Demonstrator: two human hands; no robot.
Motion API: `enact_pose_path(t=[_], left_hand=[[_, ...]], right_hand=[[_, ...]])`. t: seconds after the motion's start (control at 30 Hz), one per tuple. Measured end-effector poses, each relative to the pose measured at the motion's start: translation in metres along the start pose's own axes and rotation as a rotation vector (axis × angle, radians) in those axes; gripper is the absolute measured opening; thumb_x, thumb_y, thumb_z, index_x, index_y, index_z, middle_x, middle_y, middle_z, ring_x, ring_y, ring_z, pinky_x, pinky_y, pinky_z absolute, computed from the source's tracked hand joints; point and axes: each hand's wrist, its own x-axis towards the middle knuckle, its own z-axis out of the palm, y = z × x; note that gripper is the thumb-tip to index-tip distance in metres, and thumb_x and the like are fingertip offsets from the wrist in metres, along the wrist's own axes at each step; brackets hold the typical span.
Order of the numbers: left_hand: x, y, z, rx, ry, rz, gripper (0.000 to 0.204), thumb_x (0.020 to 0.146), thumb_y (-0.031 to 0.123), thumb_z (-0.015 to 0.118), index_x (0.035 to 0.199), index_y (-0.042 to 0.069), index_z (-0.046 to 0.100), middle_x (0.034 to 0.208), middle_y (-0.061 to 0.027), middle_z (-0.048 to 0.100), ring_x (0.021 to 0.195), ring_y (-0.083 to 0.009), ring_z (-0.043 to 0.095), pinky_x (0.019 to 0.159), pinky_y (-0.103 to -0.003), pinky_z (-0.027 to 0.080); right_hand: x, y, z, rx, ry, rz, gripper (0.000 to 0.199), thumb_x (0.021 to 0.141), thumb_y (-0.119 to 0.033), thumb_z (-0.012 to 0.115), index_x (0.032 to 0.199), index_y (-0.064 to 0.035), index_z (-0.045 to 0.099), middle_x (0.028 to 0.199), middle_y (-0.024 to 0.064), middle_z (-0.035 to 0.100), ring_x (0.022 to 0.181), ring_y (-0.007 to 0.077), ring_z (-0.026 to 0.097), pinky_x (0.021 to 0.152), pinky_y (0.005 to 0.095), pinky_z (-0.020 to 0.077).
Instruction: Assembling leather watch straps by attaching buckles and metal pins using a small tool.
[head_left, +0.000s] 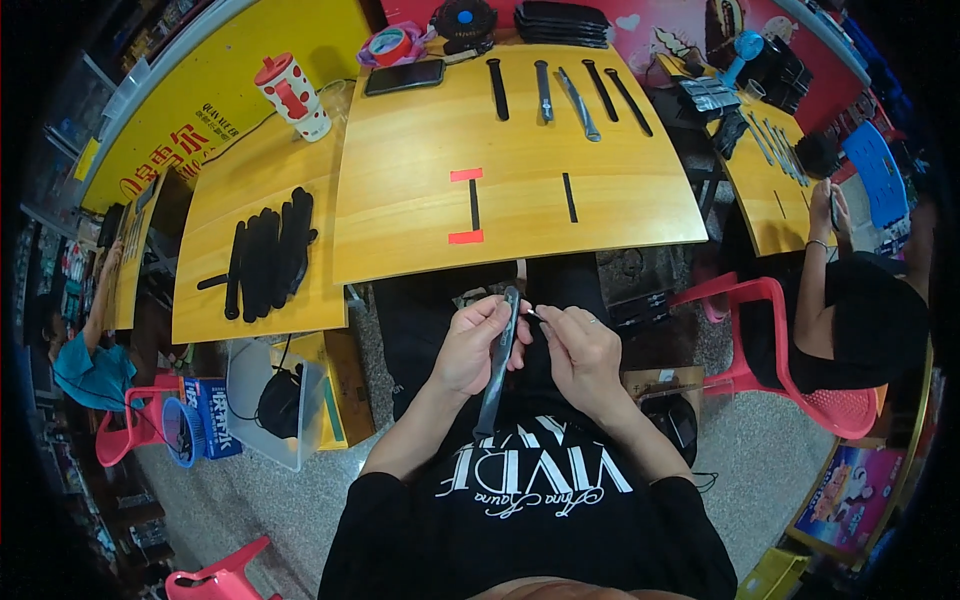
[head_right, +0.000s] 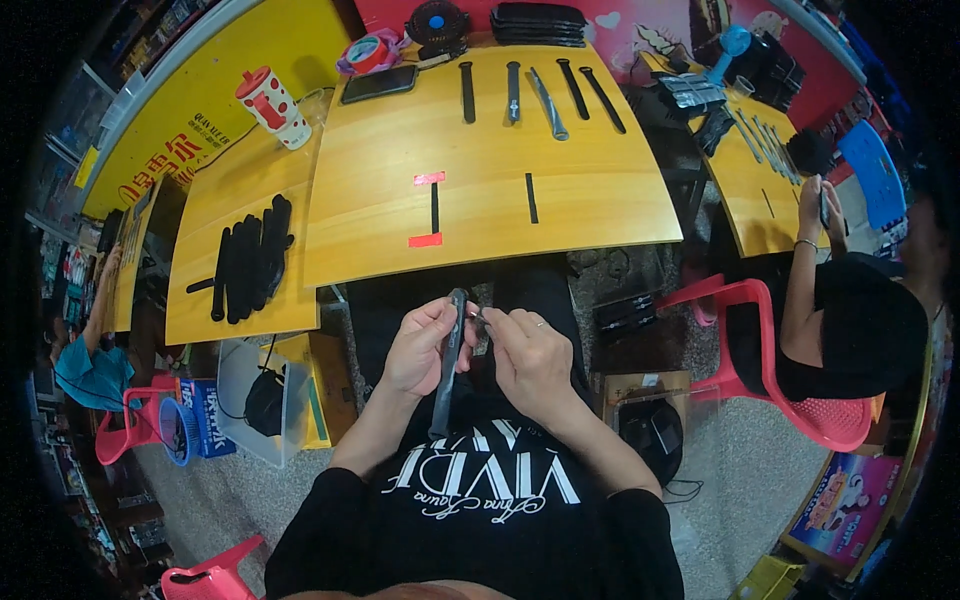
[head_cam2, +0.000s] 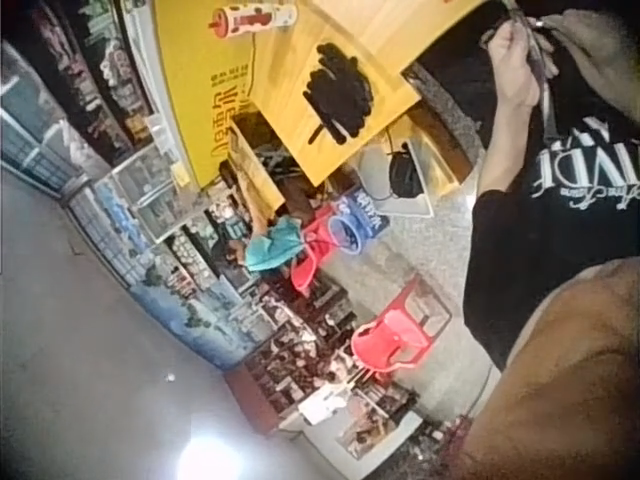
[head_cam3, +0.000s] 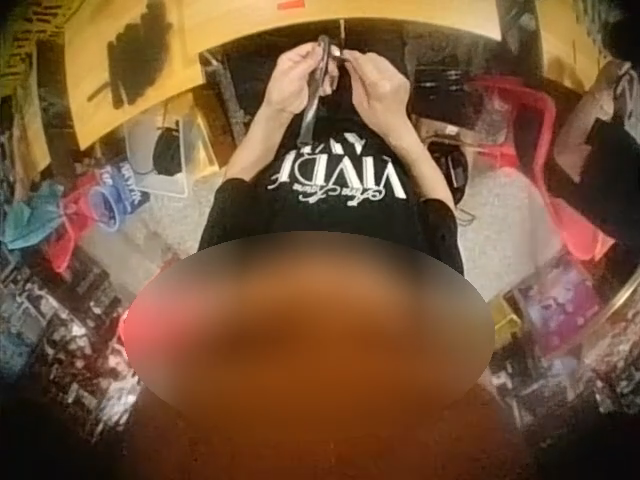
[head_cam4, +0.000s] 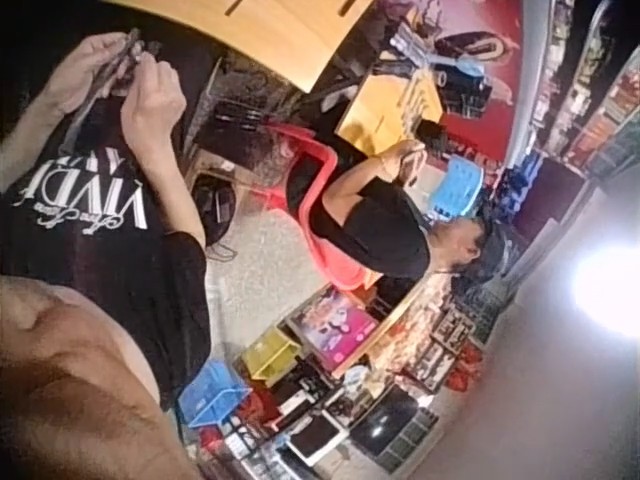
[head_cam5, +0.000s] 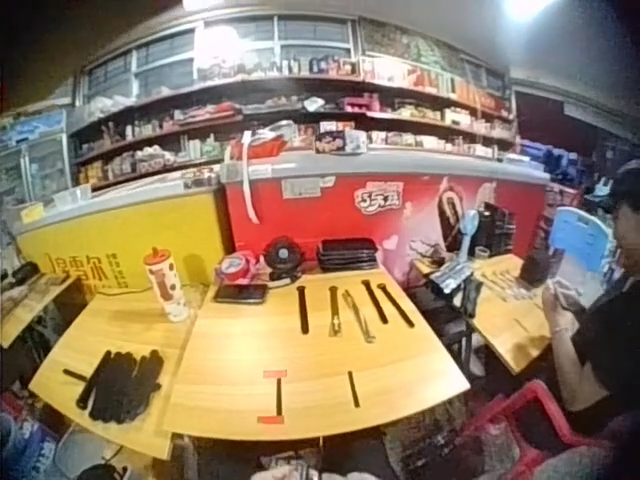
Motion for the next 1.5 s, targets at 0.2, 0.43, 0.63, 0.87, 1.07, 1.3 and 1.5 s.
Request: enact_pose_path(t=[0.2, 0.43, 0.63, 0.87, 1.07, 1.3, 1.5], left_hand=[[-0.007, -0.006, 0.004, 0.043, 0.006, 0.01, 0.025, 0.104, 0.022, 0.048, 0.107, 0.0, 0.06, 0.078, -0.0088, 0.065, 0.054, -0.0146, 0.062, 0.051, -0.023, 0.051], [-0.004, -0.007, 0.001, 0.049, 0.007, 0.027, 0.024, 0.104, 0.021, 0.049, 0.107, -0.001, 0.06, 0.078, -0.0091, 0.065, 0.054, -0.0146, 0.062, 0.051, -0.023, 0.051], [-0.003, -0.004, -0.001, 0.048, 0.02, 0.012, 0.025, 0.104, 0.021, 0.049, 0.106, -0.001, 0.06, 0.078, -0.009, 0.065, 0.054, -0.0141, 0.062, 0.051, -0.023, 0.051], [-0.005, -0.005, -0.003, 0.12, 0.048, 0.036, 0.024, 0.103, 0.02, 0.05, 0.104, -0.001, 0.061, 0.076, -0.0081, 0.065, 0.053, -0.0126, 0.06, 0.049, -0.022, 0.049], [-0.012, -0.011, -0.002, 0.338, 0.067, 0.157, 0.024, 0.103, 0.018, 0.052, 0.1, -0.002, 0.064, 0.071, -0.0059, 0.063, 0.05, -0.0094, 0.056, 0.046, -0.02, 0.044], [-0.013, -0.015, 0.006, 0.339, 0.05, 0.24, 0.022, 0.103, 0.015, 0.051, 0.099, -0.002, 0.064, 0.069, -0.0038, 0.06, 0.049, -0.0074, 0.053, 0.044, -0.02, 0.041], [-0.014, -0.013, 0.002, 0.692, 0.111, 0.309, 0.019, 0.102, 0.012, 0.051, 0.097, 0.0, 0.064, 0.066, -0.0014, 0.059, 0.048, -0.0062, 0.051, 0.043, -0.02, 0.039]], right_hand=[[-0.007, -0.005, -0.001, -0.113, -0.003, -0.022, 0.018, 0.084, 0.004, 0.063, 0.101, 0.0037, 0.065, 0.075, 0.0149, 0.06, 0.067, 0.0304, 0.063, 0.056, 0.037, 0.0479], [-0.005, 0.002, 0.004, -0.157, -0.042, -0.047, 0.024, 0.08, 0.001, 0.062, 0.104, 0.0024, 0.064, 0.074, 0.0135, 0.06, 0.066, 0.0273, 0.065, 0.054, 0.0353, 0.0502], [-0.002, 0.002, 0.005, -0.212, -0.092, -0.048, 0.027, 0.078, 0.001, 0.063, 0.105, 0.0027, 0.064, 0.077, 0.014, 0.061, 0.069, 0.0281, 0.065, 0.056, 0.036, 0.0514], [-0.001, 0.001, 0.004, -0.288, -0.155, -0.102, 0.033, 0.073, -0.001, 0.063, 0.106, 0.004, 0.064, 0.076, 0.0128, 0.059, 0.067, 0.0271, 0.063, 0.055, 0.0363, 0.0503], [-0.005, 0.007, 0.006, -0.426, -0.158, -0.286, 0.036, 0.073, -0.006, 0.062, 0.106, 0.0086, 0.064, 0.072, 0.0108, 0.055, 0.061, 0.0213, 0.058, 0.047, 0.0296, 0.0436], [0.001, 0.016, 0.008, -0.393, -0.015, -0.432, 0.036, 0.074, -0.009, 0.061, 0.104, 0.0105, 0.064, 0.07, 0.0093, 0.054, 0.059, 0.0184, 0.056, 0.045, 0.0268, 0.0413], [0.016, 0.015, -0.004, -0.525, -0.203, -0.539, 0.032, 0.074, -0.007, 0.062, 0.101, 0.0093, 0.064, 0.07, 0.0108, 0.056, 0.06, 0.0224, 0.059, 0.048, 0.0298, 0.0457]])
